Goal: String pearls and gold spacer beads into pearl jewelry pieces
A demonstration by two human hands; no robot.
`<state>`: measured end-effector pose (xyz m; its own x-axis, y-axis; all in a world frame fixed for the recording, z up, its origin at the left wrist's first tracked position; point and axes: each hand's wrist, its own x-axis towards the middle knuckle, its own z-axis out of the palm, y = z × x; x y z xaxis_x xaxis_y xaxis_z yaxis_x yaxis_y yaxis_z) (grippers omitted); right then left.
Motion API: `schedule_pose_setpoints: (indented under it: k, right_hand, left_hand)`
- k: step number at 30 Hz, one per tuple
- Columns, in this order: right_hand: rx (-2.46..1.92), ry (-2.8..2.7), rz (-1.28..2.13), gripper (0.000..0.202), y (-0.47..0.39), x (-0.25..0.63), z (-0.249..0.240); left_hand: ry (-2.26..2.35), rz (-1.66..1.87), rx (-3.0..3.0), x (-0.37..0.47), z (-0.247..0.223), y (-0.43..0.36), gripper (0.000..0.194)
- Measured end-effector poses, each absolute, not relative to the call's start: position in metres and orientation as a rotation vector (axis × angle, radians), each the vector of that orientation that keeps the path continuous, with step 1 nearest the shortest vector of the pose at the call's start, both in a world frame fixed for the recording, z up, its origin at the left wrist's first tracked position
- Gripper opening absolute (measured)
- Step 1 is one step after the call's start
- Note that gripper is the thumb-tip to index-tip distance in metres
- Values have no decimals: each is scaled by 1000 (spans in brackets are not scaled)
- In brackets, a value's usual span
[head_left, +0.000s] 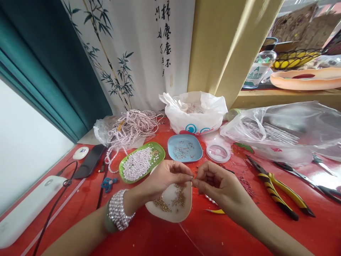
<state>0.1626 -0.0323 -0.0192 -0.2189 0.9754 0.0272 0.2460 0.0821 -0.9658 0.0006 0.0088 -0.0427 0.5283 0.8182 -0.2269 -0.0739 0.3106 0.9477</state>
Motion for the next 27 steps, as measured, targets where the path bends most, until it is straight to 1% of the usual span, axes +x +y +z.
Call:
schedule_pose_setpoints:
  k: [2,7,9,13,15,17,20,23,27]
  right_hand:
    - [-1230,-1606,1162,13,-33,162,-19]
    - [-1225,-1730,947,12,-36,160,-18]
    - [-1218,-1703,984,12,-37,160,-16]
    - [-1152,-1555,1200,12,-36,160,-15]
    - [-1137,-1541,1189,10,-35,160,-16]
    - [-1138,-1635,1043,7,-34,162,-18]
    - [-1098,-1869,661,2,-33,166,-19]
    - [-1002,-2009,368,10,-30,171,-17]
    - [-920,-2091,185,15,-29,177,-15]
  left_hand:
    - [797,662,1067,0,-43,9,17]
    - [759,625,999,1,-42,9,21]
    - [780,663,1034,2,-40,7,19]
    - [811,718,1102,4,-36,5,13]
    - [783,707,1071,4,-36,4,13]
    - [750,680,1004,3,-36,4,16]
    - [740,633,931,3,-35,2,20]
    - [749,609,895,3,-32,-1,21]
    - [760,624,840,5,-27,-4,19]
